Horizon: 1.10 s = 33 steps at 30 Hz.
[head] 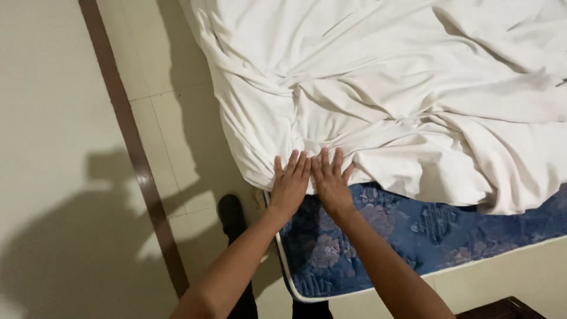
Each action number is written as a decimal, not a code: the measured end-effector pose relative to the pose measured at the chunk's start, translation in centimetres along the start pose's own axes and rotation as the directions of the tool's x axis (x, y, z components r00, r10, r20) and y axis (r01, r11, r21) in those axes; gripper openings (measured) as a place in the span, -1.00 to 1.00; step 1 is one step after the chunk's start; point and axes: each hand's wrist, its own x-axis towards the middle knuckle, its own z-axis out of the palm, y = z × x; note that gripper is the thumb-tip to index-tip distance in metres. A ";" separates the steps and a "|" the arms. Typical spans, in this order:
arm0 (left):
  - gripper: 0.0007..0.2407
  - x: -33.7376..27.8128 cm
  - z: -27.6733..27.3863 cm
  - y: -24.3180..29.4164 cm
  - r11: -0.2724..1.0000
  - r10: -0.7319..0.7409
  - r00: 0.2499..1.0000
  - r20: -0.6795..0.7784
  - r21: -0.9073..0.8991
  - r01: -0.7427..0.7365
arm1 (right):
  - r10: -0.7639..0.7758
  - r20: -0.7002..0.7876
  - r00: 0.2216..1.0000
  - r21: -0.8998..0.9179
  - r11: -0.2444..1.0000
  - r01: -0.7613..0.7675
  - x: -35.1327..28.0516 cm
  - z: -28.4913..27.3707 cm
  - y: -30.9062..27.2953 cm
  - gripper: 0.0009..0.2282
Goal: The person smooths a white bedsheet on a mattress using both hands. They move around the bed to adjust the sheet, pulling and tucking it along the edges and corners.
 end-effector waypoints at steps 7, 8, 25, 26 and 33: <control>-0.37 0.8 -4.6 2.3 0.997 0.031 0.992 0.124 -0.071 -0.022 | 0.042 0.152 0.988 0.203 0.977 -0.072 0.3 -6.2 1.8 -0.26; -0.40 1.7 -3.0 2.2 0.996 0.031 0.998 0.047 -0.090 -0.027 | 0.054 0.068 0.996 0.186 0.980 -0.066 1.0 -5.5 2.5 -0.29; -0.52 -1.8 0.4 1.2 0.986 0.104 0.995 -0.003 0.134 -0.102 | 0.030 0.008 1.000 0.114 0.993 -0.030 -2.6 -4.2 -0.9 -0.34; -0.52 -1.8 -0.1 1.2 0.985 0.102 0.995 -0.003 0.137 -0.101 | 0.033 0.028 0.999 0.185 0.982 -0.038 -2.8 -5.4 -0.7 -0.32; -0.32 -0.4 -5.2 1.4 0.987 0.016 0.990 0.141 0.155 -0.038 | 0.148 0.215 0.965 -0.094 0.987 -0.130 -3.8 -6.3 4.8 -0.19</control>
